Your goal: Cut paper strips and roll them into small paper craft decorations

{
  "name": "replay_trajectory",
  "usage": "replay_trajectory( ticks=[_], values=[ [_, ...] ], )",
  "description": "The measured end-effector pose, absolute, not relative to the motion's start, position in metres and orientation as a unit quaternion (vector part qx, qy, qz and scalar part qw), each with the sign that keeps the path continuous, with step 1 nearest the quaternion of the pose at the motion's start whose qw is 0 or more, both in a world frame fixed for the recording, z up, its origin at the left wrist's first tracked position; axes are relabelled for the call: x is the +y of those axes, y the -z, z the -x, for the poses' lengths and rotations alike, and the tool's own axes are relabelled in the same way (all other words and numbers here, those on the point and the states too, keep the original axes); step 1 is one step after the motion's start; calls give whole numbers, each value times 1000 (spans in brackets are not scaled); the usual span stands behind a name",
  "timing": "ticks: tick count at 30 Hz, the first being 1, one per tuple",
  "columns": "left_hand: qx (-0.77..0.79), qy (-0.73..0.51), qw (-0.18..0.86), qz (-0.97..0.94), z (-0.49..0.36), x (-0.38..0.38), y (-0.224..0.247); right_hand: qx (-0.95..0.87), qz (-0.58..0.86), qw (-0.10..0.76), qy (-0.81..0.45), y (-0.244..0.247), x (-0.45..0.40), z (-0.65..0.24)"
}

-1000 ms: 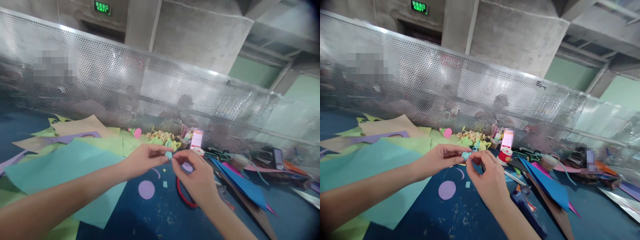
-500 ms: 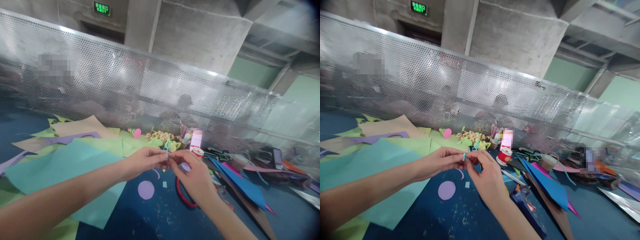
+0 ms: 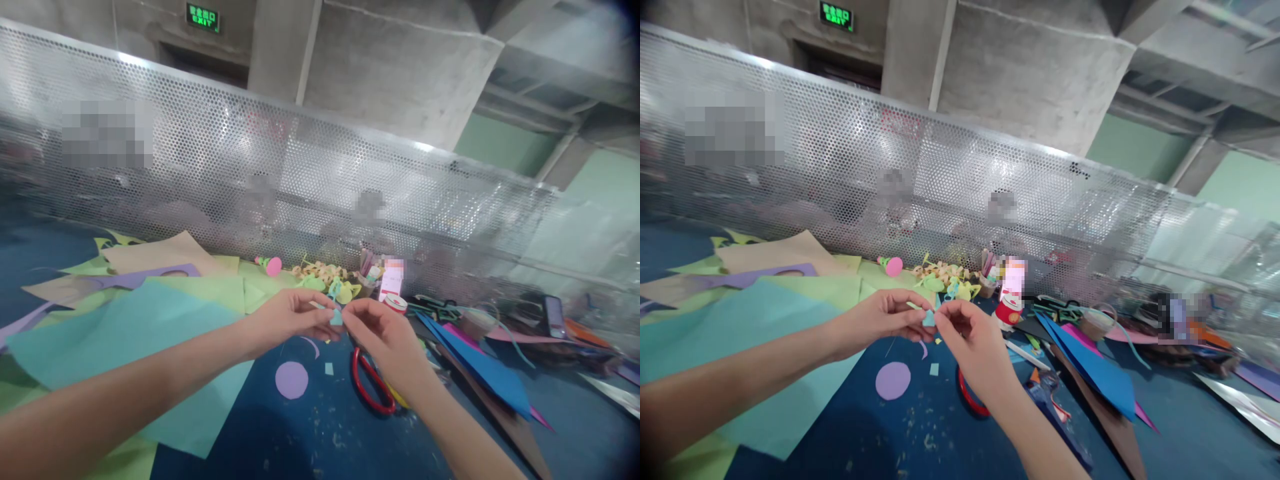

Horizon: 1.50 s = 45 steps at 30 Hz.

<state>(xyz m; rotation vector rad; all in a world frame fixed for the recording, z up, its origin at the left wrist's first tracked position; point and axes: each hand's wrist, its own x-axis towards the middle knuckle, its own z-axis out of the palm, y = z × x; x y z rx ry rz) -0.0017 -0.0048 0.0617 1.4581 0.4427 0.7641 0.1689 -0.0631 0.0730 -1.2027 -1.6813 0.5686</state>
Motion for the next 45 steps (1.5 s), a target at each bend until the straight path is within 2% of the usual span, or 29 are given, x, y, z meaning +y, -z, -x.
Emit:
replay_trajectory(
  ticks=[6, 10, 12, 16, 19, 22, 35, 45],
  values=[
    [185, -343, 636, -666, 3, -6, -64, -617, 435, 482, -443, -73, -64, -169],
    [170, -336, 701, -606, 4, -5, -62, -570, 414, 492, -511, -70, -62, -168],
    [181, -344, 728, -564, 3, -4, -60, -583, 437, 510, -457, -68, -59, -168],
    [213, -395, 730, -516, 1, -3, -61, -663, 487, 525, -218, -66, -59, -168],
    [220, -412, 729, -501, 1, -5, -64, -710, 491, 502, -51, -66, -64, -166],
    [216, -399, 732, -507, 1, -9, -67, -734, 484, 476, 31, -66, -68, -165],
    [228, -397, 715, -528, 0, -13, -66, -746, 466, 463, 110, -67, -70, -165],
    [246, -394, 689, -556, 1, -11, -65, -753, 465, 456, 99, -65, -68, -168]
  ],
)
